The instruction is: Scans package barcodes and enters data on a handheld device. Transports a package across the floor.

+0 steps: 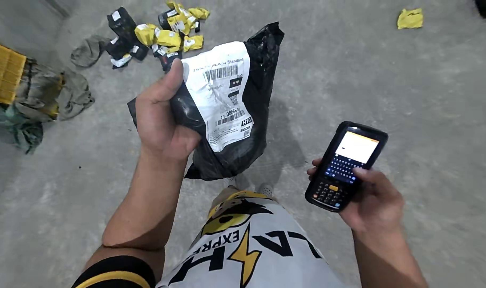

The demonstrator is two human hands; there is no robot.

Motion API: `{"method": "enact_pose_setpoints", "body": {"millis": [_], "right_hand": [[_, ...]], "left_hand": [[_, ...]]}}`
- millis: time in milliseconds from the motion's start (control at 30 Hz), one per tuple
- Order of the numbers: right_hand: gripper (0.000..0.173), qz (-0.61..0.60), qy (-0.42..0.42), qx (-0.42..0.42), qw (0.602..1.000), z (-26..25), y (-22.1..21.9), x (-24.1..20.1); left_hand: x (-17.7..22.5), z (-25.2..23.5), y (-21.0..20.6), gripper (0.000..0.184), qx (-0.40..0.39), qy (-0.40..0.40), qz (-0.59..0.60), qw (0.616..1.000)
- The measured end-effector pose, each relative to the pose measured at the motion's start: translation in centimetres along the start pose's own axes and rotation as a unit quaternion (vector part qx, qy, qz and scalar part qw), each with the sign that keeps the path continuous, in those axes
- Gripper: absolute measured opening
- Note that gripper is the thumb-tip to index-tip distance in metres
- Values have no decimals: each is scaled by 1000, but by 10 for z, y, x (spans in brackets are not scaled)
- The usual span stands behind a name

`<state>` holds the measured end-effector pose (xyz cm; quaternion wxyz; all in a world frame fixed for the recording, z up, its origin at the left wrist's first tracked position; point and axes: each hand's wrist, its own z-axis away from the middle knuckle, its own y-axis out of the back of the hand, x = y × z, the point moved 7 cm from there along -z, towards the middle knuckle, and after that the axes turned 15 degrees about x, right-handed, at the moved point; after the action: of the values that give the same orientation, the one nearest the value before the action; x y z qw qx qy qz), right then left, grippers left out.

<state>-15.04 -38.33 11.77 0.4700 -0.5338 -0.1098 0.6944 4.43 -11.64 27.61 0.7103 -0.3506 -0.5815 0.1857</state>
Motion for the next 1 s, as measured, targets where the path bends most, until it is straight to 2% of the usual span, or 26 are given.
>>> {"method": "enact_pose_setpoints", "body": {"millis": [333,1000], "right_hand": [[53,-3,-3,4,1000,-2,-1,3],[58,-14,-11,-4,1000,-11,-4,0]], "left_hand": [[2,-3,3,39,-9,-1,5,1000],[9,-12,23,38,56,-20,16,998]]}}
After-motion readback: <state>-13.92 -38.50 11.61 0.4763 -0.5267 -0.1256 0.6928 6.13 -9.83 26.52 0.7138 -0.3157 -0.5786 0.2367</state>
